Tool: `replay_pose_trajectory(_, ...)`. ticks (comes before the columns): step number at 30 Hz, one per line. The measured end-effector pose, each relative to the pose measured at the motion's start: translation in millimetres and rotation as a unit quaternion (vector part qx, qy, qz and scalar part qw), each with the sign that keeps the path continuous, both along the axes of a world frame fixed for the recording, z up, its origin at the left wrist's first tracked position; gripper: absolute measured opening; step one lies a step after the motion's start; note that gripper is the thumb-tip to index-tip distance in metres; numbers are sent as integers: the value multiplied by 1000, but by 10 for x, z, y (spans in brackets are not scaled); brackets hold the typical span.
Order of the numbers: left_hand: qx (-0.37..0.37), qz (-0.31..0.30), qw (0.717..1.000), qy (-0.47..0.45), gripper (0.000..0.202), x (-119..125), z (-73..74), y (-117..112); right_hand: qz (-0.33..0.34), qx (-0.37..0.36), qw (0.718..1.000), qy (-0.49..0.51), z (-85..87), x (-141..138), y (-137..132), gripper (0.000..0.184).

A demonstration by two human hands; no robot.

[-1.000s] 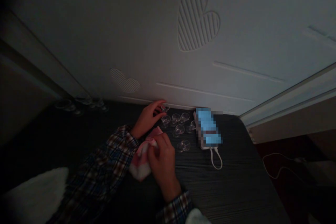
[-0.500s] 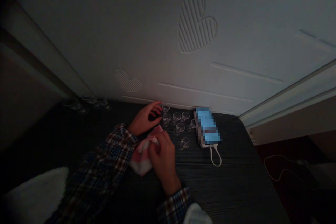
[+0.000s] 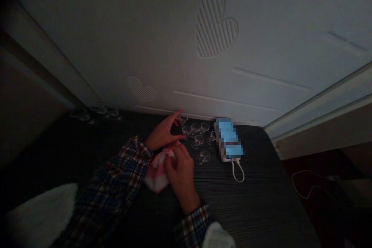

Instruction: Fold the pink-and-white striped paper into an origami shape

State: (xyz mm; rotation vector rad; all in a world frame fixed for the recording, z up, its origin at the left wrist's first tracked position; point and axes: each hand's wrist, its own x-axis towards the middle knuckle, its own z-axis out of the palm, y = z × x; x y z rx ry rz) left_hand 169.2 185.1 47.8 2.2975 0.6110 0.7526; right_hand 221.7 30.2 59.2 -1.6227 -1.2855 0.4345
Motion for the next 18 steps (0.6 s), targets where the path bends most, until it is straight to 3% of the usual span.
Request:
replay_pose_trajectory(6, 22, 28, 999, 5, 89, 66, -3, -4, -5, -10, 1000, -5, 21, -3, 6, 16)
replay_pose_trajectory(18, 22, 7, 1000, -11, 69, 38, -18, 35, -5, -3, 1000, -15, 6, 2, 7, 15)
